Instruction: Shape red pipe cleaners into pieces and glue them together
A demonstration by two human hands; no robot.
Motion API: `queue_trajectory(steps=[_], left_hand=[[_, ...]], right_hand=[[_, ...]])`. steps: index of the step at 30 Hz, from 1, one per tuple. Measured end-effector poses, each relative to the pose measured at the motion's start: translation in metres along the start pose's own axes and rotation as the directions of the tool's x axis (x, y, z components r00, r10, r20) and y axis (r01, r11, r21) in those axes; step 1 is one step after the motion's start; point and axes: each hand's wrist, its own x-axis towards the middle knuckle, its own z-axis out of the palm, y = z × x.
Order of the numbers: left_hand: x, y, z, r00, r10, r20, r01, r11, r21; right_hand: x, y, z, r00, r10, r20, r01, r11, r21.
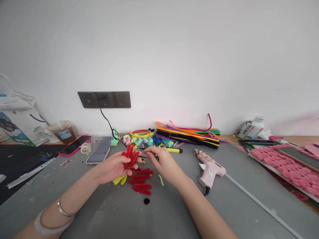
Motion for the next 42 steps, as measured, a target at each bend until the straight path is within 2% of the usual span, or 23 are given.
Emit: queue_trajectory(steps=[6,13,18,28,32,36,39,42], left_hand=[[0.004,0.000,-0.003,0.993,0.070,-0.094,-0.072,0.997,-0.021],[0.010,0.001,-0.008,0.961,0.161,-0.224,-0.176,0.983,-0.048],[0.011,0.003,-0.006,0.933,0.197,-0.300,-0.234,0.968,-0.094],[0.009,-0.001,-0.003,0.955,0.167,-0.243,-0.194,0.977,-0.088],[0.009,-0.003,-0.001,0.959,0.156,-0.238,-0.182,0.979,-0.094],[0.008,-0.002,0.001,0.956,0.146,-0.253,-0.180,0.977,-0.116],[0.007,-0.002,0.003,0.955,0.135,-0.263,-0.179,0.972,-0.154],[0.006,-0.003,0.004,0.959,0.132,-0.249,-0.184,0.963,-0.197]], right_hand=[[-0.005,-0.001,0.003,0.972,0.018,0.236,-0.014,1.000,-0.016],[-0.008,-0.003,0.009,0.942,0.054,0.330,0.012,0.981,-0.194],[-0.005,-0.001,0.007,0.945,0.089,0.314,-0.014,0.972,-0.233],[-0.008,0.005,0.006,0.949,0.133,0.287,-0.042,0.952,-0.302],[-0.009,0.000,0.011,0.953,0.097,0.288,0.008,0.940,-0.341],[-0.011,-0.003,0.015,0.970,0.043,0.241,0.058,0.917,-0.395],[-0.009,-0.003,0.011,0.982,0.034,0.185,0.027,0.949,-0.314],[-0.004,-0.002,0.004,0.991,0.106,0.081,-0.100,0.993,-0.066]])
